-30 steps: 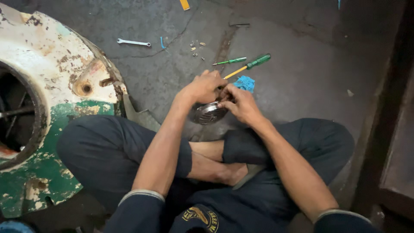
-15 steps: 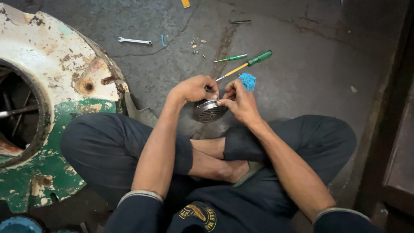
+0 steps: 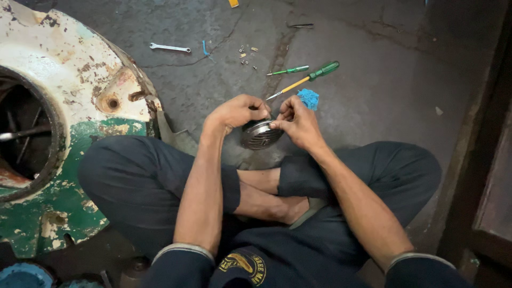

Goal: The person sits on the floor and assembles a circular metal part with a slotted cover. They use a screwdriver to tighten screws and a wrench to secure nuts, handling small metal components and tools throughout the process.

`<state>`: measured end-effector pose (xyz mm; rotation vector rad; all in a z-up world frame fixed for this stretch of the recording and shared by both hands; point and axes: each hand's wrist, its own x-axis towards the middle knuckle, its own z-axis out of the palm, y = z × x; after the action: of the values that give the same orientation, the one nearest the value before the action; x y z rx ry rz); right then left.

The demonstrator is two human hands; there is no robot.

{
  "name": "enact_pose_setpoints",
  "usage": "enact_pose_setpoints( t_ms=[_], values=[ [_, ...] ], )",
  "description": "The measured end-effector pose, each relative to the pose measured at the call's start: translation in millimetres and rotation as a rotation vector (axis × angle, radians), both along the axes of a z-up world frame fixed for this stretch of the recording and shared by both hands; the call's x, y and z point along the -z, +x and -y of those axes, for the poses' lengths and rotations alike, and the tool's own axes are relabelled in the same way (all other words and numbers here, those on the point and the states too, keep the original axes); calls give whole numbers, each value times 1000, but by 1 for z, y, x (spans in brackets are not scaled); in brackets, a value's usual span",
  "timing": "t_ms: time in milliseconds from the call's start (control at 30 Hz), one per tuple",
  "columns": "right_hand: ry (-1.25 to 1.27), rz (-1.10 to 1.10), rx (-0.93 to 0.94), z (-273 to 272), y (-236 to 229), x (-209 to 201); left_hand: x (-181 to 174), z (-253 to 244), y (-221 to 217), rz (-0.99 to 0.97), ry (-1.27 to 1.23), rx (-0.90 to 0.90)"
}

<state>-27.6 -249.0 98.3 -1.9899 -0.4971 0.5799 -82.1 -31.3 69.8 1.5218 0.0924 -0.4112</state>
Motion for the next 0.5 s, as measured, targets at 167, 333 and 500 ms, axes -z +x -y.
enact_pose_setpoints(
  t_ms=[167, 333, 500],
  values=[
    [1, -13, 24, 3, 3, 4, -22, 1, -9, -6, 187, 13],
    [-4, -35, 43, 2, 7, 11, -21, 24, -25, 105, 271, -220],
    [46, -52, 42, 5, 12, 22, -6, 40, -32, 120, 200, -381]
  ],
)
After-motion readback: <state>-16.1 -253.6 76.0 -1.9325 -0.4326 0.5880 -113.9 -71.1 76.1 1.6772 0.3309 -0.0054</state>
